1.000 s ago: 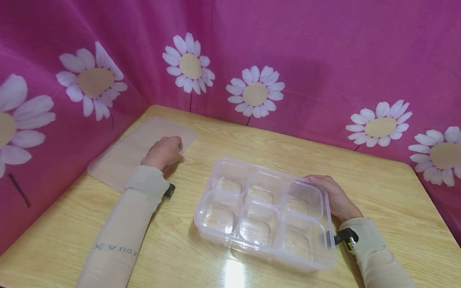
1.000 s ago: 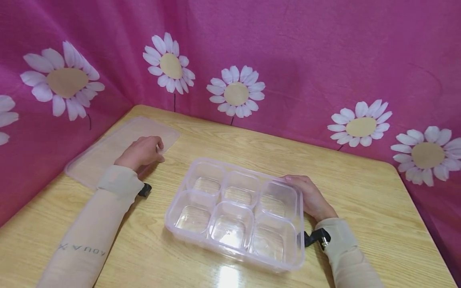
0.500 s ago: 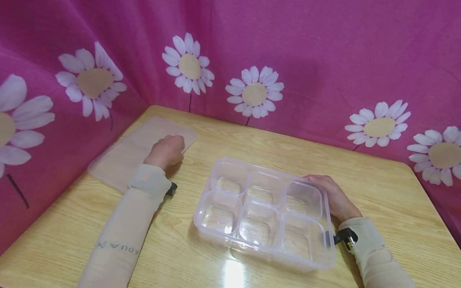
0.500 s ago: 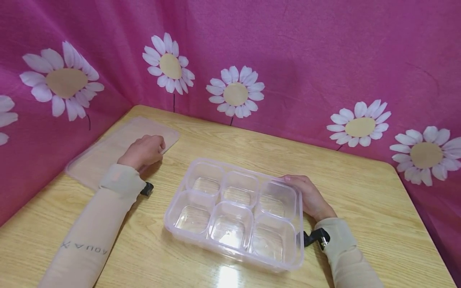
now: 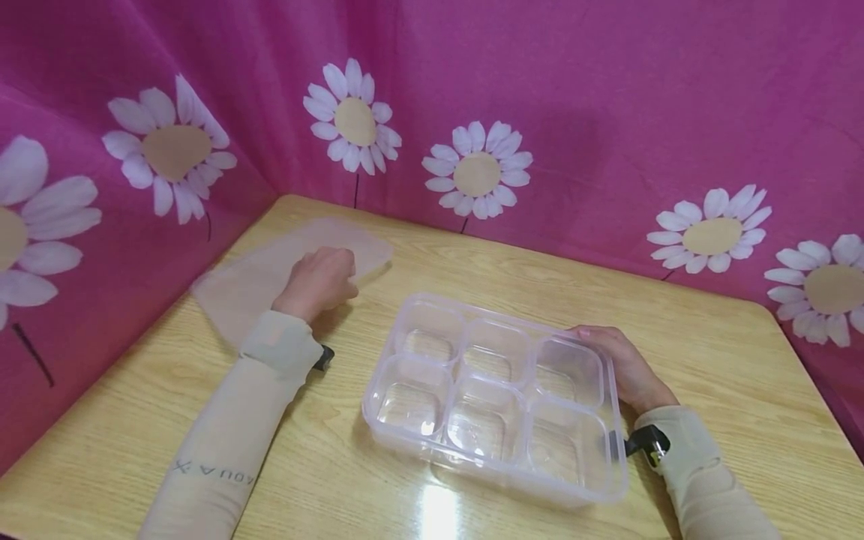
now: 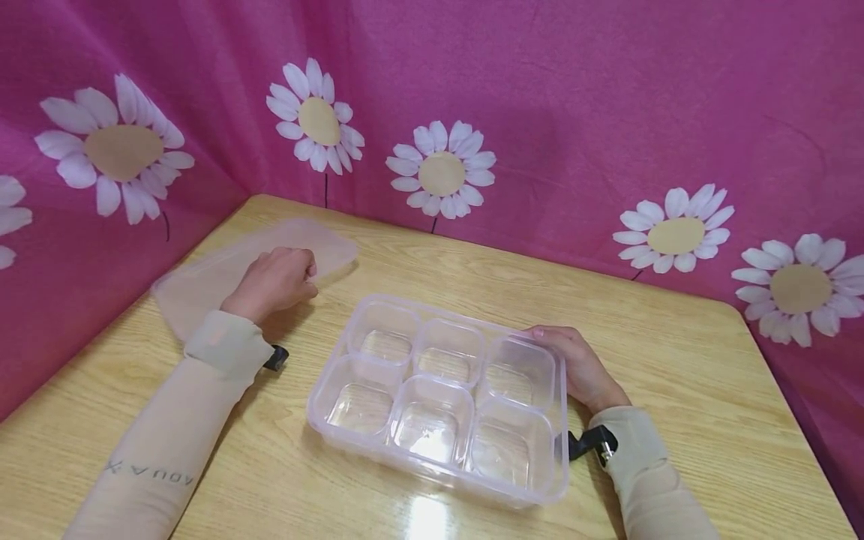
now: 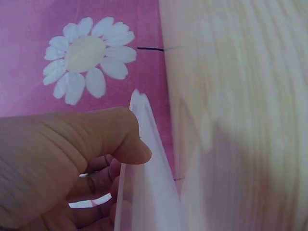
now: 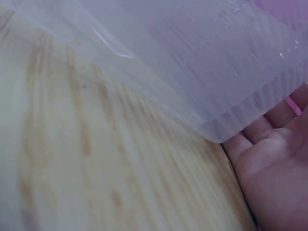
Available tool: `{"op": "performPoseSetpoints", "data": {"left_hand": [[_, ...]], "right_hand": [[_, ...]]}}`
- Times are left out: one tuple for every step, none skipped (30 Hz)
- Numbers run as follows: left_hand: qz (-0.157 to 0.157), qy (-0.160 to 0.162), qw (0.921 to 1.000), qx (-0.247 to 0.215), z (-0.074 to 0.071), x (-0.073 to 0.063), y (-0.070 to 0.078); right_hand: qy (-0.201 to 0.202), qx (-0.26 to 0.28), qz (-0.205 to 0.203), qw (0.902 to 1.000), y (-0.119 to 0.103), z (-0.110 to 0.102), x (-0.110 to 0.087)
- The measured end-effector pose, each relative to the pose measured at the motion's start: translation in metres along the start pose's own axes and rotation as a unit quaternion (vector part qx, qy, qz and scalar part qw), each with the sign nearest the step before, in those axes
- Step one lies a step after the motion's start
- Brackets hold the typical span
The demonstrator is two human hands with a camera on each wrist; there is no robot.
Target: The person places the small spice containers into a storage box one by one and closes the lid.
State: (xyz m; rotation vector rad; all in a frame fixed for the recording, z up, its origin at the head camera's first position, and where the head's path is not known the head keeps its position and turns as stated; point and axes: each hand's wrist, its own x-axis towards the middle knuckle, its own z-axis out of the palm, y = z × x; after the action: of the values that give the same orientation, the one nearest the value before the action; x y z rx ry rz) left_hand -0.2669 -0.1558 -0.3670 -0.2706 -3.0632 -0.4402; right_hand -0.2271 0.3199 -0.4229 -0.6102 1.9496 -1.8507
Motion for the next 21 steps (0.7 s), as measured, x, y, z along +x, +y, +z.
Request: {"op": "performPoseSetpoints", "data": {"left_hand": [[0.006, 0.001, 1.0, -0.001, -0.001, -0.001, 0.002], [0.013, 0.004, 0.9999, -0.003, -0.002, -0.001, 0.003], [0.018, 0.009, 0.9998, -0.008, -0.003, -0.002, 0.005], [0.025, 0.011, 0.9996, -0.011, -0.003, -0.002, 0.008], [0.031, 0.014, 0.9993, -0.012, -0.004, -0.003, 0.01], [0.039, 0.019, 0.999, -0.013, -0.005, -0.003, 0.012], [0.048, 0.024, 0.9985, -0.013, -0.005, -0.003, 0.014], [0.056, 0.029, 0.998, -0.012, -0.005, -0.003, 0.015], [0.062, 0.032, 0.9975, -0.011, -0.005, -0.003, 0.017], [0.068, 0.036, 0.997, -0.008, -0.005, -0.003, 0.018], [0.074, 0.041, 0.9964, -0.006, -0.004, -0.003, 0.019], [0.077, 0.048, 0.9958, -0.004, -0.004, -0.003, 0.02], [0.08, 0.051, 0.9954, -0.004, -0.004, -0.003, 0.021], [0.083, 0.054, 0.9951, -0.004, -0.004, -0.003, 0.022], [0.085, 0.059, 0.9946, -0.004, -0.004, -0.004, 0.023], [0.088, 0.063, 0.9941, -0.004, -0.004, -0.004, 0.024], [0.09, 0.068, 0.9936, -0.005, -0.004, -0.005, 0.025], [0.092, 0.072, 0.9932, -0.005, -0.004, -0.005, 0.026], [0.094, 0.075, 0.9927, -0.005, -0.004, -0.006, 0.027], [0.097, 0.081, 0.992, -0.005, -0.005, -0.006, 0.028], [0.098, 0.088, 0.9913, -0.004, -0.005, -0.007, 0.029]], "right_hand": [[0.0, -0.001, 0.001, 1.0, 0.0, 0.0, 0.0], [0.001, -0.001, 0.001, 1.0, 0.0, 0.0, 0.0], [0.0, 0.001, 0.0, 1.0, 0.0, 0.0, 0.0], [-0.001, 0.003, 0.0, 1.0, 0.0, 0.0, 0.0], [-0.003, 0.008, -0.002, 1.0, 0.001, 0.0, 0.0], [-0.004, 0.01, -0.002, 0.9999, 0.001, 0.0, 0.0], [-0.003, 0.01, -0.002, 0.9999, 0.001, 0.0, 0.0], [-0.002, 0.008, -0.002, 1.0, 0.001, 0.0, 0.0], [-0.001, 0.005, -0.001, 1.0, 0.001, 0.0, 0.0], [0.001, 0.002, 0.0, 1.0, 0.001, 0.0, 0.0], [0.004, -0.002, 0.001, 1.0, 0.001, 0.0, 0.0], [0.007, -0.008, 0.005, 0.9999, 0.0, 0.0, -0.001], [0.008, -0.012, 0.006, 0.9999, 0.0, 0.0, -0.001], [0.009, -0.015, 0.009, 0.9998, 0.0, 0.0, -0.001], [0.009, -0.017, 0.011, 0.9998, 0.0, 0.0, -0.001], [0.01, -0.019, 0.012, 0.9997, -0.001, 0.0, -0.001], [0.011, -0.022, 0.013, 0.9996, -0.001, 0.0, -0.001], [0.011, -0.024, 0.014, 0.9996, -0.001, 0.0, -0.001], [0.01, -0.024, 0.015, 0.9996, -0.002, 0.0, -0.001], [0.011, -0.024, 0.016, 0.9995, -0.002, 0.0, 0.0], [0.01, -0.024, 0.017, 0.9995, -0.002, 0.0, 0.0]]}}
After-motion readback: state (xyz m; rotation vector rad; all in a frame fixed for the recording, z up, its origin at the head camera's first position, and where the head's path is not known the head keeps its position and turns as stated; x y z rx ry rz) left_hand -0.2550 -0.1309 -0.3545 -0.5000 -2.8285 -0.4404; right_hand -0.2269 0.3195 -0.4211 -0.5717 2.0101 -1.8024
